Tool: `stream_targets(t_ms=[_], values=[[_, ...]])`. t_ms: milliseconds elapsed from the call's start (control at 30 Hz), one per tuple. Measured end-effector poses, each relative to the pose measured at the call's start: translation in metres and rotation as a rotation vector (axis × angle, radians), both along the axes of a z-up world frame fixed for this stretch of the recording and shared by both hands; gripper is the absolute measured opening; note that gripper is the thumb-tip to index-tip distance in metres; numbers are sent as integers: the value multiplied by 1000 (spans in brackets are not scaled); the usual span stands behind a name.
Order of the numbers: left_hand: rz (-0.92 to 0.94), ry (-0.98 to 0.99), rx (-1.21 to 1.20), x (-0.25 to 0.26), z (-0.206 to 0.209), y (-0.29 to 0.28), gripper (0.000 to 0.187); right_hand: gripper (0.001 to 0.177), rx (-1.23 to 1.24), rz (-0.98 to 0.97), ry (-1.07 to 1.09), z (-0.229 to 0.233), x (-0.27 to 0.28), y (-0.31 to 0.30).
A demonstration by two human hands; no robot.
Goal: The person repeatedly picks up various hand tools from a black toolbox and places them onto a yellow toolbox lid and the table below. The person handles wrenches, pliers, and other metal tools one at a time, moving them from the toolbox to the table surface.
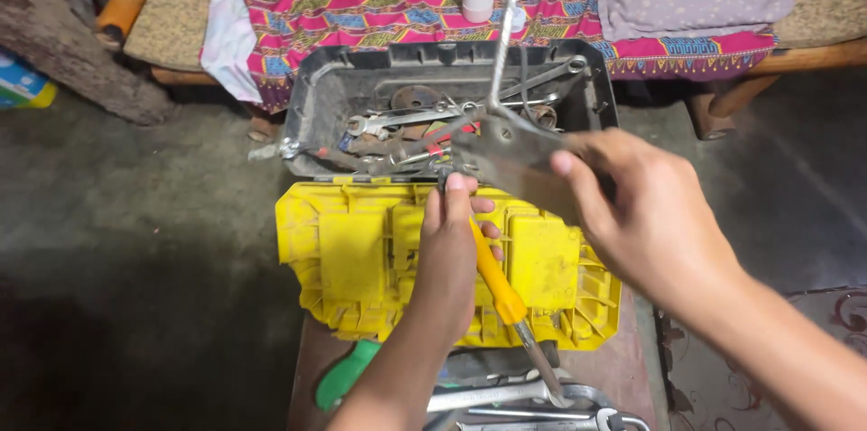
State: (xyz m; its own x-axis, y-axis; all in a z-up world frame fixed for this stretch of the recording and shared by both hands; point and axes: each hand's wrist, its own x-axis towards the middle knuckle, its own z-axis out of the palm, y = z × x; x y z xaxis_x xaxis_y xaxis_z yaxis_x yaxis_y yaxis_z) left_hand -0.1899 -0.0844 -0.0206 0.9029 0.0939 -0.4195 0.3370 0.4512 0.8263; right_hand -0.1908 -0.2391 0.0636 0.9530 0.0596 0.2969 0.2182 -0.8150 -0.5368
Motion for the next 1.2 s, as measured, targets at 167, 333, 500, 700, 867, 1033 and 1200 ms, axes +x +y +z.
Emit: stream_targets(t_ms=[167,333,500,700,867,1033,1200], values=[[14,183,-204,-56,-2,15,45,22,29,7,55,-5,-54,-2],[69,210,-502,-99,-17,31,51,21,183,155,132,-29,-102,6],[148,136,-734,-142,-53,50,61,24,289,214,273,-73,-138,12],[-106,-184,-1012,-214,-173,81,73,27,326,344,378,-153,-171,27],[-74,-40,-1082,-242,-281,81,86,33,340,460,577,-197,-175,26],[382,468,-792,-243,-297,53,69,37,267,465,783,-238,-146,20],[489,713,-600,-205,-279,43,55,40,242,486,1043,-272,-111,16]])
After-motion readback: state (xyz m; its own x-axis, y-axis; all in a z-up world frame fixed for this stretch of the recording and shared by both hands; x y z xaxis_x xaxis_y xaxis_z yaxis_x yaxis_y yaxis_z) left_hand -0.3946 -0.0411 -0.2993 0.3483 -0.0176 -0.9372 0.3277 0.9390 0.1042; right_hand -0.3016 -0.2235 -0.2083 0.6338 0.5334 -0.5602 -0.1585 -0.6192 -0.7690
